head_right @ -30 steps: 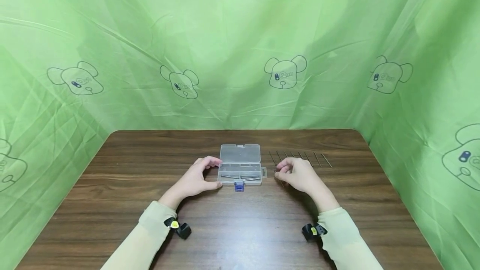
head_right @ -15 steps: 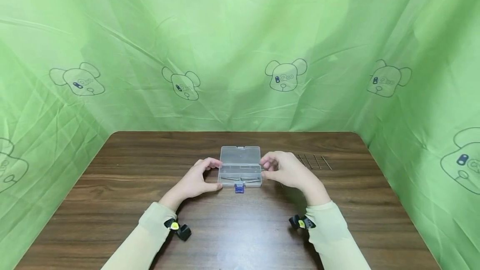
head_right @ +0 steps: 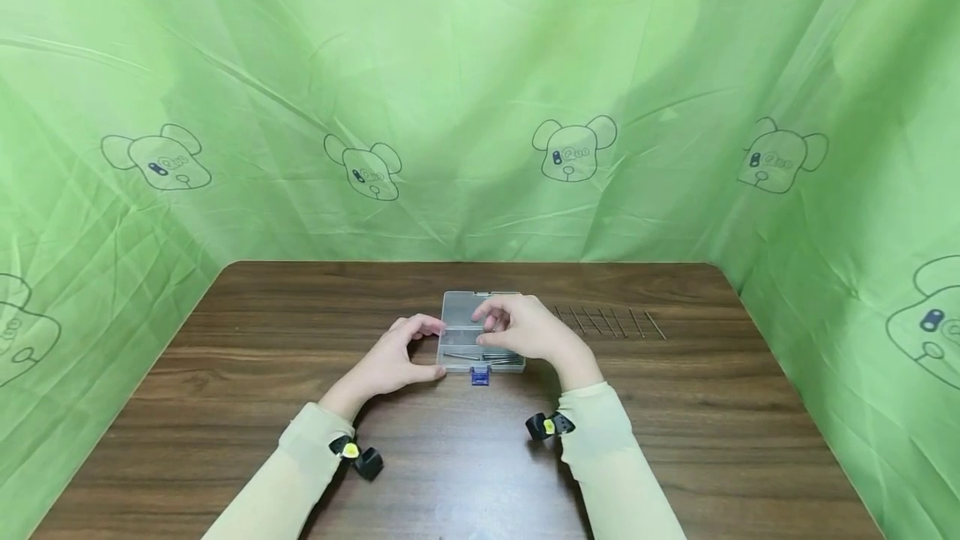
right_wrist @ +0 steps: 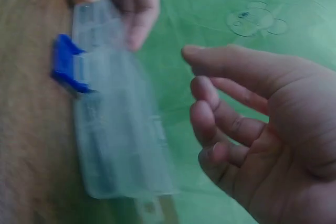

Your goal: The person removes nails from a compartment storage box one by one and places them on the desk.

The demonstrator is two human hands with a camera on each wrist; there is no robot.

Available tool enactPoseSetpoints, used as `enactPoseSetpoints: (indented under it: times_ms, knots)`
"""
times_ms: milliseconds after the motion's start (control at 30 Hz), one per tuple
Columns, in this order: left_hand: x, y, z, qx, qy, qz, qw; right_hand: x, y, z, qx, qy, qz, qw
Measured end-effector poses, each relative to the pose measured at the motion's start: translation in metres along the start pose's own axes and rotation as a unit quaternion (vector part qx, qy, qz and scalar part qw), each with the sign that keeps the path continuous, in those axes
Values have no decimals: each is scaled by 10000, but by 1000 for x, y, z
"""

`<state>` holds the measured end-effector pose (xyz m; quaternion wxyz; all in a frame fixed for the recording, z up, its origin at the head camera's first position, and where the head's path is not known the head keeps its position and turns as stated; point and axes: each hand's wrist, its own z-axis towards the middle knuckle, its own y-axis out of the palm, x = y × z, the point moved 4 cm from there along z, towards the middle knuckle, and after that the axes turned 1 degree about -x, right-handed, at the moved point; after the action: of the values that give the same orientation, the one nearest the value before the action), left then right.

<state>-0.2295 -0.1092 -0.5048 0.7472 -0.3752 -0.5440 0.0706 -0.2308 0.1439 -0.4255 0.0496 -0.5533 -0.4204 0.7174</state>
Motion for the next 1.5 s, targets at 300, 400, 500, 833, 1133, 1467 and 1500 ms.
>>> enactPoseSetpoints:
  times_ms: [300,400,500,833,1133,1467,1500]
  knots:
    - [-1,0,1,-90,-41,-18,9999,0,24,6,-40,-306,-383,9988]
    - [0,0,0,-90,-23,-29,10000,-3,27,7,31,-471,-594,9971]
    - [-1,0,-1,-92,-31,-53,9999,-5,32,8,-12,-514,-633,9967]
    - [-1,0,-1,-84,-65,-34,9999,-8,42,11,-124,-568,-1128,9919]
    - [-1,0,-1,-105,-70,-11,9999,-14,49,14,250,-266,-1547,9873]
    - [-1,0,-1,-79,-11,13,10000,-12,58,17,556,638,-1501,9850]
    - [-1,0,-1,-76,-4,14,10000,-12,59,18,598,723,-1514,9840]
